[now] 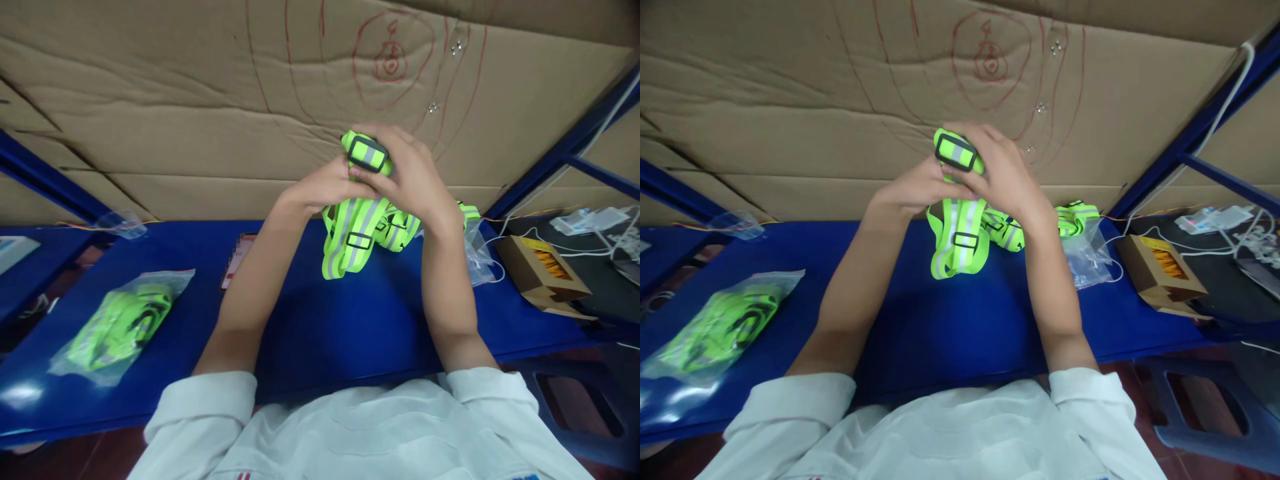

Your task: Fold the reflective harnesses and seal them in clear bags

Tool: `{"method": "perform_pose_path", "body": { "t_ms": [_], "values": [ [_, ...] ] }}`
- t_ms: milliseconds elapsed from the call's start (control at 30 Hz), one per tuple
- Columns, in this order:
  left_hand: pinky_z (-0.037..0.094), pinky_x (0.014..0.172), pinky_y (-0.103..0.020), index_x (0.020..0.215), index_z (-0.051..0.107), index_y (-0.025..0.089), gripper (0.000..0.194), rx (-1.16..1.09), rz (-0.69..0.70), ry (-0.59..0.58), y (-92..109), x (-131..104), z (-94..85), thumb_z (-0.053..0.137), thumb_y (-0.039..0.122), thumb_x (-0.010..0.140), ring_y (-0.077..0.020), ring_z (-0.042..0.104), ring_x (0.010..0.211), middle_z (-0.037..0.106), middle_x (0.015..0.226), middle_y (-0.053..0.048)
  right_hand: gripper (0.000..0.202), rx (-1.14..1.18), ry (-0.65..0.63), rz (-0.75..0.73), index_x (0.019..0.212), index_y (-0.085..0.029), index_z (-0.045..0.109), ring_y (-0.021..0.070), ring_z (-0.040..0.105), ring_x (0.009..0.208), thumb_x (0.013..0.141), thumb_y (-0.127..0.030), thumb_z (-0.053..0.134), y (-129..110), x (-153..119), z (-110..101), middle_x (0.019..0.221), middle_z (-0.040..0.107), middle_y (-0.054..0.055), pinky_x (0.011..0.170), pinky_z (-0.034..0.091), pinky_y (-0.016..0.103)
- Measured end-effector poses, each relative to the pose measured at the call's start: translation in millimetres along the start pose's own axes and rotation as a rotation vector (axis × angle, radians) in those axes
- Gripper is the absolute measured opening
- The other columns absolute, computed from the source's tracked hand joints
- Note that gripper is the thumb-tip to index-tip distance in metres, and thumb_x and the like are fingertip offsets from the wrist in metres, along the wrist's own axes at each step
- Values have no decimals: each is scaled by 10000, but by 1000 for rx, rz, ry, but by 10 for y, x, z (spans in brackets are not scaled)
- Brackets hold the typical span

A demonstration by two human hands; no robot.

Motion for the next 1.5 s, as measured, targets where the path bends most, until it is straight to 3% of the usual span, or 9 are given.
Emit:
{"method": "perform_pose_path", "body": {
  "t_ms": [367,533,767,867,967,1133,1233,1400,1500],
  "values": [
    [639,975,-458,1034,753,171,259,-313,-127,-203,-47,-7,140,844,219,795,-272,793,988,813,986,-34,547,172,219,53,1387,-258,630,267,650,1305,890,-422,789,124,12,-55,1475,662,45,1126,535,439],
    [612,1036,-488,1086,775,180,444,-303,-157,-315,-123,-67,96,906,469,776,-313,771,1107,815,1098,-81,442,309,69,68,1143,-236,744,272,734,1071,871,-582,779,146,23,-3,1134,793,44,1008,585,454],
    [577,1063,-445,981,799,157,457,164,17,-533,-169,-43,33,894,544,758,-310,736,1117,809,1057,-85,735,239,-141,9,1333,-325,699,326,628,1368,711,-675,878,196,-59,-50,1465,680,14,1190,497,495],
    [583,1043,-426,994,803,162,460,218,9,-566,-156,-54,49,892,547,756,-323,732,1125,812,1052,-81,661,213,-158,-9,1321,-303,721,337,651,1341,769,-644,851,147,-78,-69,1415,716,18,1182,506,497],
    [591,1039,-427,1025,800,171,459,49,-76,-510,-151,-63,99,921,500,729,-332,745,1138,814,1074,-85,505,185,-103,10,1272,-310,750,324,698,1268,855,-591,800,99,-72,-97,1328,765,2,1147,534,502],
    [611,1029,-466,987,763,159,348,-338,-197,-198,-314,61,148,916,301,709,-294,792,1006,820,992,-61,441,24,99,94,1285,-358,733,319,690,1288,878,-514,804,123,-59,-170,1355,753,-20,1152,524,526],
    [626,1009,-454,1009,752,164,321,-424,-209,-190,-353,100,179,896,283,748,-281,795,990,820,993,-59,483,-14,163,116,1322,-371,706,313,670,1321,865,-478,820,171,-51,-191,1404,725,-29,1162,515,524],
    [628,951,-389,1072,760,170,389,-145,-122,-250,-83,-9,71,870,459,837,-263,775,1021,800,985,-54,406,62,206,55,1208,-336,744,312,718,1202,846,-495,838,213,-62,-271,1285,777,-14,1097,549,506],
    [599,963,-366,1111,758,193,399,79,60,-142,154,-58,-97,850,489,858,-247,747,1054,781,1050,-50,340,75,268,45,1128,-294,767,307,738,1119,868,-505,823,214,-102,-371,1211,799,24,1035,560,486]
  ]
}}
Point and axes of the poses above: each hand's wrist, its own x-axis towards the middle knuckle, its own z-axis out of the palm, y = z × x, the point moved 4 cm from there along x, towards the middle knuckle
